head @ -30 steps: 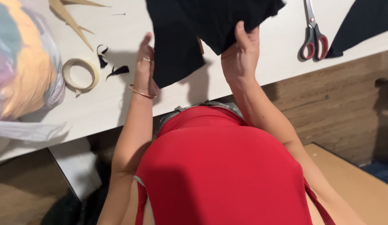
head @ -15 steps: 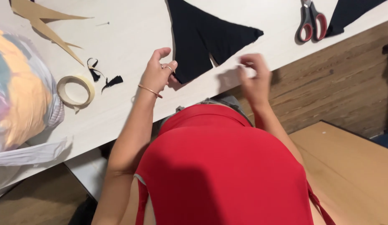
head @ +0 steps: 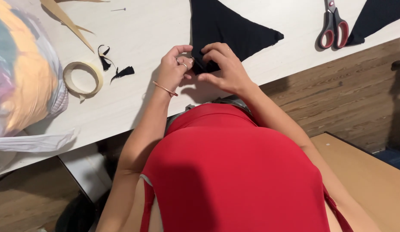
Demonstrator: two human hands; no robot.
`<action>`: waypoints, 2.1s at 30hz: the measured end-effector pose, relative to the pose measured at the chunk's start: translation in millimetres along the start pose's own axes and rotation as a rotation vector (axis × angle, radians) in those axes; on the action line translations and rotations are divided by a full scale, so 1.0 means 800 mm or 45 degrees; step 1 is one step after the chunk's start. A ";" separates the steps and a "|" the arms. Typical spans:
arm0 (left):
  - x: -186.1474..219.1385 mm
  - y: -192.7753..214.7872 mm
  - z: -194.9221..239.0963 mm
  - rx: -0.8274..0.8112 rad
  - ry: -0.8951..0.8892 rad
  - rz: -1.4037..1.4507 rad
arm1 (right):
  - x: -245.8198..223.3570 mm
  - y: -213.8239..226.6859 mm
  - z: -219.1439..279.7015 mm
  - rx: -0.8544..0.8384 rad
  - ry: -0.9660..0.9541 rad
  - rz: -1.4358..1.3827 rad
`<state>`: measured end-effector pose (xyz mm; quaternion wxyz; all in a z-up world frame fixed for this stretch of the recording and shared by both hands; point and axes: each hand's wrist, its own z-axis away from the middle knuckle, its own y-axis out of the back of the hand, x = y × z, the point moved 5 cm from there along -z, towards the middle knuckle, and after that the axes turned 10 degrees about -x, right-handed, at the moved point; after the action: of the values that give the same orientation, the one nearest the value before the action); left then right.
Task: The person cuts a piece of black fabric using scissors, then aligns and smooths the cut pieces on a white table. They handle a cardboard pattern and other fabric scraps, arranging the cut fabric pieces into a specific layout.
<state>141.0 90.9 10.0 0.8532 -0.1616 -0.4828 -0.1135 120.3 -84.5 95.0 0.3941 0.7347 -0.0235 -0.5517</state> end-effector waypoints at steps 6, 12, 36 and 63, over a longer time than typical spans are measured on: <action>0.008 -0.003 -0.002 0.041 -0.010 0.043 | 0.030 0.006 0.004 0.203 -0.180 -0.735; 0.067 -0.015 0.028 0.117 0.348 -0.123 | 0.064 0.036 0.009 0.448 -0.462 -1.355; -0.003 0.170 0.041 0.516 0.112 -0.920 | 0.340 0.180 0.204 1.735 -0.297 -2.195; 0.023 0.206 0.077 0.760 -0.224 -1.006 | 0.054 0.026 0.106 0.270 -0.327 0.308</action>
<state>159.4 265.7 28.1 0.7102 0.2757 -0.5885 -0.2708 75.2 -165.5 66.8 0.3716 0.6875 -0.2195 -0.5840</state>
